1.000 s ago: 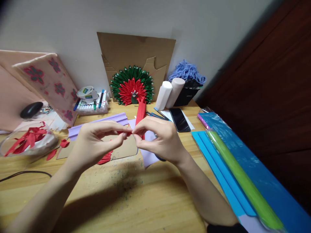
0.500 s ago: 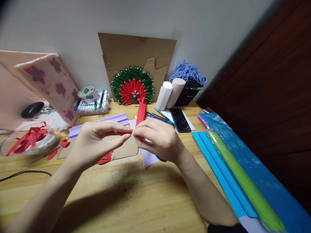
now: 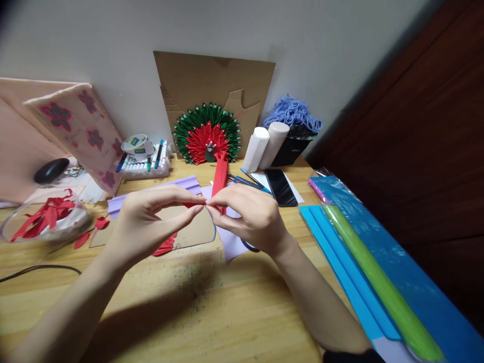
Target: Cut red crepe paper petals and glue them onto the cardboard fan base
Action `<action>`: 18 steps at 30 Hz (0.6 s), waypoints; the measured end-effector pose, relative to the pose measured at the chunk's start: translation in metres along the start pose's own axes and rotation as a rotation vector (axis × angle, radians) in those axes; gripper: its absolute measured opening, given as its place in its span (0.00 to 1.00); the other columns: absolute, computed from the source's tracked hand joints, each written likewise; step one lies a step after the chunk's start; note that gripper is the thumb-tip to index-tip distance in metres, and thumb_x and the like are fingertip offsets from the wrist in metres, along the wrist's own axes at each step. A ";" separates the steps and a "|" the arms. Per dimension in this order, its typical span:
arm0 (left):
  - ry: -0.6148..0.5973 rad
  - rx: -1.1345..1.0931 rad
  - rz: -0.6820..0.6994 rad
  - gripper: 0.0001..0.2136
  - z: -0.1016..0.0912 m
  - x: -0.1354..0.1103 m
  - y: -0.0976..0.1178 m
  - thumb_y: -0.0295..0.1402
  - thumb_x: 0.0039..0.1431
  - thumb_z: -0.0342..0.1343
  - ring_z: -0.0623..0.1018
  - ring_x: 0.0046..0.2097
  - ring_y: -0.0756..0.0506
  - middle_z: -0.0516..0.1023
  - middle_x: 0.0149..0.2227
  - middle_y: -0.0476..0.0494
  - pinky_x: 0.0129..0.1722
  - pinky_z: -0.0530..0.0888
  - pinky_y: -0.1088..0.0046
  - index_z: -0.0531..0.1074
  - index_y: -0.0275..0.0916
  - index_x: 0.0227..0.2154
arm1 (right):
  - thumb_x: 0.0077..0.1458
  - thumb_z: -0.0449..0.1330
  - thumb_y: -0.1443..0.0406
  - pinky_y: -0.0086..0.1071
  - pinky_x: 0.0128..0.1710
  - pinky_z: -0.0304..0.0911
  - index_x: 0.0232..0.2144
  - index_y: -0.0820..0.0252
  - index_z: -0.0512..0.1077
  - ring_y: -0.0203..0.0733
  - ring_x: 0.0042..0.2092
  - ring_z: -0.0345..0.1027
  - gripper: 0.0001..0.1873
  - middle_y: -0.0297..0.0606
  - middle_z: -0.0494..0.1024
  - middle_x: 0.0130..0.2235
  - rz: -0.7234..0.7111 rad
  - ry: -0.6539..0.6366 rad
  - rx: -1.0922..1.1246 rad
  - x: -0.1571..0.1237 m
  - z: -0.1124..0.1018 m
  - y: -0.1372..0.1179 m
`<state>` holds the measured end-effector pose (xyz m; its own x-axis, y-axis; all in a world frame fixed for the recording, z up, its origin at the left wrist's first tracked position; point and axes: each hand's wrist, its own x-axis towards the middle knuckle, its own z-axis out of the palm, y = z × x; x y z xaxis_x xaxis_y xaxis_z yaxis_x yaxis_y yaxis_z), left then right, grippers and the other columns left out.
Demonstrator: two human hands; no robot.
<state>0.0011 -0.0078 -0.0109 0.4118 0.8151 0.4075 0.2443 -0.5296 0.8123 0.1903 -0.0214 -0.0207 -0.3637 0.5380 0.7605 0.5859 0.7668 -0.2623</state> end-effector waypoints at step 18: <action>0.047 -0.332 -0.298 0.09 -0.002 0.007 0.000 0.37 0.53 0.59 0.79 0.32 0.48 0.80 0.30 0.44 0.33 0.77 0.73 0.75 0.35 0.29 | 0.51 0.61 0.72 0.32 0.33 0.70 0.34 0.53 0.73 0.39 0.31 0.73 0.10 0.34 0.80 0.30 0.039 0.099 -0.069 -0.003 0.003 -0.003</action>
<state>0.0018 -0.0020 -0.0070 0.3241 0.9344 0.1478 0.0477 -0.1722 0.9839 0.1872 -0.0241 -0.0238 -0.2682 0.5269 0.8065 0.6475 0.7185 -0.2541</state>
